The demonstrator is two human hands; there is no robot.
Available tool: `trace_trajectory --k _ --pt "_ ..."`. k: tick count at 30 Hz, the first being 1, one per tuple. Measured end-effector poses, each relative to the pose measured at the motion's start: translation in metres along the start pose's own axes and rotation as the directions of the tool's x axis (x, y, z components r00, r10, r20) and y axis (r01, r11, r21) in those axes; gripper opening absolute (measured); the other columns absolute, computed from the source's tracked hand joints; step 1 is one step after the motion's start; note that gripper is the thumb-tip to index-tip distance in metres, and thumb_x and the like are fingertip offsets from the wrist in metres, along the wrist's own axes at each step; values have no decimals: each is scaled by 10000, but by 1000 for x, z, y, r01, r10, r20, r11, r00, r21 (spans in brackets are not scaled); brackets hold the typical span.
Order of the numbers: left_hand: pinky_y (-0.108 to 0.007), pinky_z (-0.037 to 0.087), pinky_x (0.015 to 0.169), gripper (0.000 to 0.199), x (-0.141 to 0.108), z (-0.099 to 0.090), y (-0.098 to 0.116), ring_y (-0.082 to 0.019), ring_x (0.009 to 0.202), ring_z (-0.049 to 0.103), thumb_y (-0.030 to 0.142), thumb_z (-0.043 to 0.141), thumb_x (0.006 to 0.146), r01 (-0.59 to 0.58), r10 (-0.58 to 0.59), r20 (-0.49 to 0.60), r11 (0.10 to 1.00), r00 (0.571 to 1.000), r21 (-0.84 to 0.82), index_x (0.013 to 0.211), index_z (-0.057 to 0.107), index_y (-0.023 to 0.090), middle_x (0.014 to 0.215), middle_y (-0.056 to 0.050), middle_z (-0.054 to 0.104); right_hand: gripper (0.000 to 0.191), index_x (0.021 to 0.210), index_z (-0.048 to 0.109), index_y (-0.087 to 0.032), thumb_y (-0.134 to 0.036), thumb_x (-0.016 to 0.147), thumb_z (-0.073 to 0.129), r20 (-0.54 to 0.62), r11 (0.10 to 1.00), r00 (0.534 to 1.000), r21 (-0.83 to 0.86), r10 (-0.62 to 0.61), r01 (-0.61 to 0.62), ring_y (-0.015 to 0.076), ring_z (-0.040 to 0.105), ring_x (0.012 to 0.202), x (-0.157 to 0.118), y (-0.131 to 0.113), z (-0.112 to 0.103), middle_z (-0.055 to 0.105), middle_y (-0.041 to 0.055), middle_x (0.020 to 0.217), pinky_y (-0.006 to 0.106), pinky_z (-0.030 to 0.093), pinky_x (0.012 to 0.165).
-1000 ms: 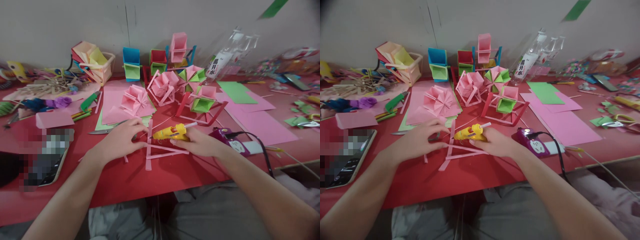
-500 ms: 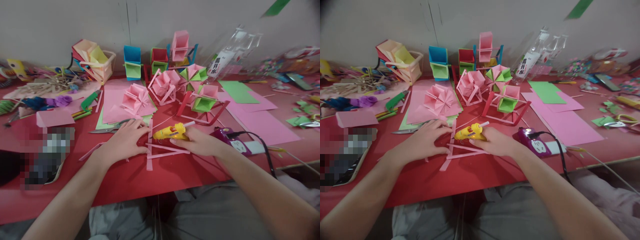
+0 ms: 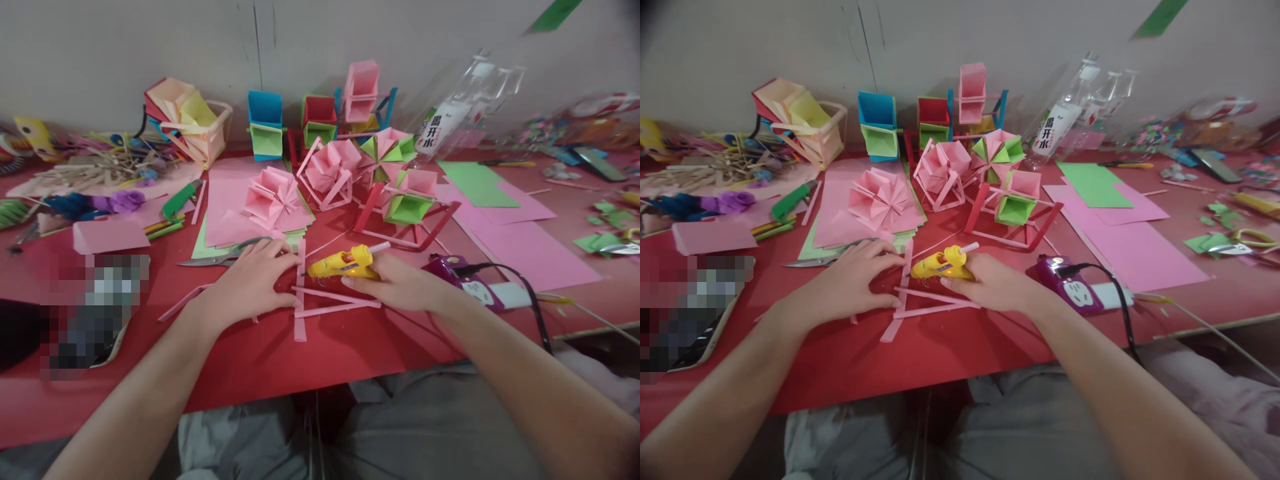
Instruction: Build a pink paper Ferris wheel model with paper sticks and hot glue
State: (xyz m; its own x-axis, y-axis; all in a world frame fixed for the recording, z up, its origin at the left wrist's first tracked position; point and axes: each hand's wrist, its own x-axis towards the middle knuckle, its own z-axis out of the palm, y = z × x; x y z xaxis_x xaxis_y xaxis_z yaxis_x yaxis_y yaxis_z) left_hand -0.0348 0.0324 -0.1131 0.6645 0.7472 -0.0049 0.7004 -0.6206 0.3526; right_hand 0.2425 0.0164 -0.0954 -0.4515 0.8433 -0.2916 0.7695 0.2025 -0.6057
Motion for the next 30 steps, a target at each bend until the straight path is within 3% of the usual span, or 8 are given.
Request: trace_trajectory --k 6,11,16,19,24,30 --pt "-455 408 1024 531 0 0 1 -306 1178 510 537 747 809 6 -6 0 1000 1000 -12 1258 638 274 1270 -68 566 351 728 581 -225 -528 903 559 -51 999 998 -42 25 -27 169 559 576 -4 3 -5 600 9 669 307 422 525" --pt "-469 409 1025 540 -1 0 1 -313 1205 499 522 724 828 -4 4 0 1000 1000 -19 1298 597 289 1305 -73 553 337 820 663 -227 -554 876 600 -92 994 993 -70 78 -84 211 646 655 -14 12 -13 700 32 759 334 499 579" --pt "-497 391 1062 410 0 2 1 -317 1231 500 451 743 826 -13 13 -1 999 1000 -34 1163 605 262 1326 -61 571 372 1034 722 -238 -565 888 619 -184 1000 983 -12 4 -6 224 685 752 -20 28 -18 752 40 897 331 529 657" --pt "-505 347 1123 347 1 4 -1 -310 1298 485 387 711 860 -47 47 10 997 999 -69 1167 601 265 1376 -64 570 418 1030 731 -211 -586 864 648 -266 997 961 -9 74 -79 234 683 725 -15 34 -16 750 53 857 332 523 638" --pt "-562 283 1181 516 1 8 -2 -345 1418 404 391 720 845 -37 40 26 996 999 -87 1324 573 267 1467 -96 545 485 1197 686 -217 -555 851 669 -264 981 947 -7 183 -192 259 708 825 -7 35 -11 765 72 979 361 544 725" --pt "-600 193 1221 548 2 8 1 -346 1481 338 357 693 870 -1 8 80 996 997 -94 1390 544 267 1539 -100 492 419 962 679 -217 -614 830 658 -256 967 954 -155 157 -201 245 681 736 -20 31 -15 728 63 861 346 504 649"
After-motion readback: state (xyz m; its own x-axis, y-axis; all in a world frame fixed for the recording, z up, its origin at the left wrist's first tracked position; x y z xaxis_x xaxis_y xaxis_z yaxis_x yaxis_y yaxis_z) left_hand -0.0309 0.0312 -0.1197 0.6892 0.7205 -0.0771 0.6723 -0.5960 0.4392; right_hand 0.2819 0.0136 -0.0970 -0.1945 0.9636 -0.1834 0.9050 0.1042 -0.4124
